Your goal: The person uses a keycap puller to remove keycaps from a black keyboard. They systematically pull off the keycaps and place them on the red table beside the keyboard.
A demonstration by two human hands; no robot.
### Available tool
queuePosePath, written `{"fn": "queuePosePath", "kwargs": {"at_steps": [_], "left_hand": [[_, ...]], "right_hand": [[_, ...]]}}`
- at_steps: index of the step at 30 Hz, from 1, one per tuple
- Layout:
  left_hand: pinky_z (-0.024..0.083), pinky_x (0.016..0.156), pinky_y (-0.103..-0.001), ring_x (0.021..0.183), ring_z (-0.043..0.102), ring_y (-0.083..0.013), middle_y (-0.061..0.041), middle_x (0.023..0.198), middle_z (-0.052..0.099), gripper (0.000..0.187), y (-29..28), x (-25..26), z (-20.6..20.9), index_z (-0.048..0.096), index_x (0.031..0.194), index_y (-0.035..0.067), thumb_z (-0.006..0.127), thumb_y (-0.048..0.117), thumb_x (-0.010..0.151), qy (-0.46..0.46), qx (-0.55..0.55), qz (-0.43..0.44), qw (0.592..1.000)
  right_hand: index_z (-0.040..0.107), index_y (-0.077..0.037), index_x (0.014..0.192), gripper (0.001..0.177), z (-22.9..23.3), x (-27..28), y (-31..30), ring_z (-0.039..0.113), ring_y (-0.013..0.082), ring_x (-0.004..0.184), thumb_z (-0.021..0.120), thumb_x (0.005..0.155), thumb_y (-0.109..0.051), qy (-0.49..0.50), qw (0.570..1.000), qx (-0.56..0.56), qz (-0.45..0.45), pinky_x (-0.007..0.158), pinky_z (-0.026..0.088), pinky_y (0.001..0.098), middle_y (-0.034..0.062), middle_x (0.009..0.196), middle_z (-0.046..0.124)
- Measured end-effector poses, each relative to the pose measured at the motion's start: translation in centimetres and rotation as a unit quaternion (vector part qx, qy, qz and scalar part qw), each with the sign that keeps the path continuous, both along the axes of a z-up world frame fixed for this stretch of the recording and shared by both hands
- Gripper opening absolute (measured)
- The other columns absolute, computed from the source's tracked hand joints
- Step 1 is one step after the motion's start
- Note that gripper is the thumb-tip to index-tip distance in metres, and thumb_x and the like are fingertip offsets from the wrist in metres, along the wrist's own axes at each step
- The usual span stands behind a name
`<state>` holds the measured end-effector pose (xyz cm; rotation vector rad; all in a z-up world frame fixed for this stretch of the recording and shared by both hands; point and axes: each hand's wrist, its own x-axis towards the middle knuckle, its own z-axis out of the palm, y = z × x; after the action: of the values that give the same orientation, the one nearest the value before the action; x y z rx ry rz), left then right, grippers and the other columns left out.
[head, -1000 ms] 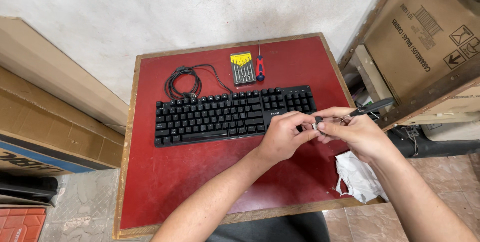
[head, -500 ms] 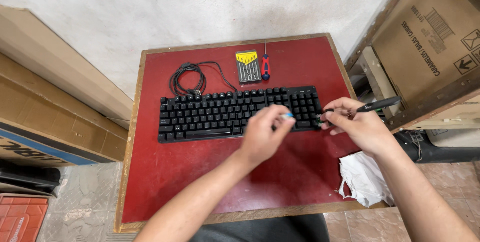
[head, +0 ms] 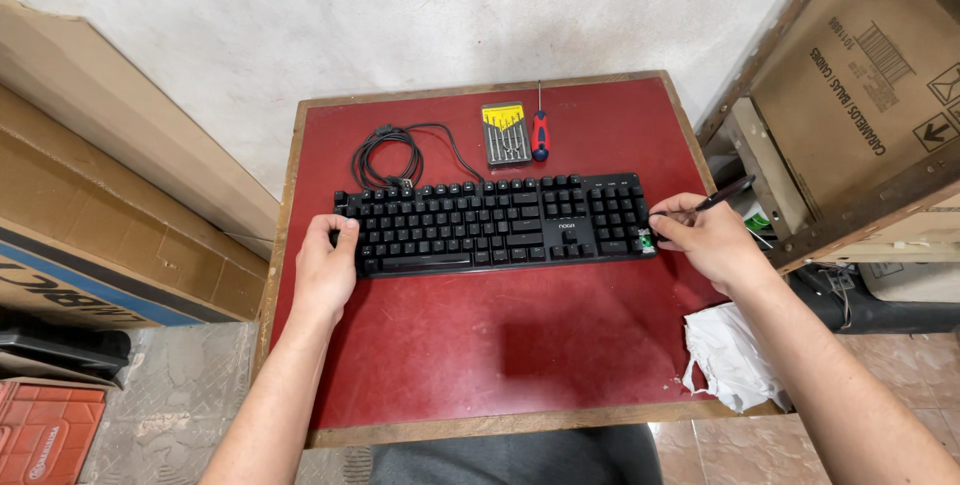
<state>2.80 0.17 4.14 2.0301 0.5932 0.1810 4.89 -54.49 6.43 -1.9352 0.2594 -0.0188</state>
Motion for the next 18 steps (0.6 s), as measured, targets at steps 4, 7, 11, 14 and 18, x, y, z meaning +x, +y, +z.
{"fn": "queuePosePath", "kwargs": {"at_steps": [4, 7, 11, 14, 18], "left_hand": [[0.061, 0.103, -0.057, 0.133, 0.077, -0.0449, -0.024, 0.139, 0.081, 0.029, 0.2, -1.0, 0.3, 0.080, 0.132, 0.018, 0.070, 0.044, 0.125, -0.005, -0.022, -0.003, 1.000], [0.062, 0.100, -0.056, 0.130, 0.077, -0.0437, -0.023, 0.135, 0.082, 0.030, -0.2, -2.3, 1.3, 0.080, 0.132, 0.016, 0.069, 0.043, 0.126, -0.005, -0.026, -0.007, 1.000], [0.059, 0.111, -0.060, 0.144, 0.071, -0.0474, -0.031, 0.151, 0.077, 0.033, -0.9, -4.5, 2.9, 0.080, 0.138, 0.011, 0.067, 0.039, 0.126, -0.009, -0.041, -0.014, 0.999], [0.058, 0.117, -0.061, 0.153, 0.068, -0.0487, -0.031, 0.160, 0.075, 0.034, -0.7, -5.6, 2.5, 0.081, 0.139, 0.010, 0.067, 0.038, 0.126, -0.007, -0.047, -0.017, 0.999], [0.053, 0.125, -0.065, 0.163, 0.060, -0.0545, -0.033, 0.172, 0.068, 0.034, -0.9, -6.9, 3.1, 0.081, 0.137, 0.007, 0.069, 0.037, 0.125, -0.004, -0.055, -0.022, 0.998]], "right_hand": [[0.084, 0.014, 0.134, 0.029, -0.1, -0.4, -0.5, 0.082, 0.0409, 0.105, 0.085, 0.107, 0.003, 0.004, 1.000, 0.019, -0.008, 0.092, 0.076, 0.0539, 0.0374, 0.115, 0.082], [0.084, 0.014, 0.133, 0.029, -0.3, -0.8, -1.0, 0.084, 0.0422, 0.102, 0.085, 0.106, 0.004, 0.006, 1.000, 0.009, -0.010, 0.089, 0.076, 0.0545, 0.0391, 0.114, 0.082], [0.085, 0.016, 0.133, 0.030, 1.2, -2.6, -0.5, 0.085, 0.0447, 0.100, 0.086, 0.105, 0.005, 0.021, 1.000, -0.016, -0.008, 0.088, 0.076, 0.0545, 0.0435, 0.113, 0.083], [0.086, 0.015, 0.134, 0.030, 0.8, -2.9, -1.1, 0.087, 0.0465, 0.100, 0.086, 0.106, 0.004, 0.035, 0.999, -0.034, -0.005, 0.089, 0.076, 0.0544, 0.0454, 0.112, 0.083], [0.086, 0.015, 0.133, 0.030, 1.5, -3.6, -0.8, 0.088, 0.0457, 0.096, 0.086, 0.105, 0.003, 0.058, 0.998, -0.039, -0.005, 0.088, 0.077, 0.0521, 0.0453, 0.109, 0.085]]}}
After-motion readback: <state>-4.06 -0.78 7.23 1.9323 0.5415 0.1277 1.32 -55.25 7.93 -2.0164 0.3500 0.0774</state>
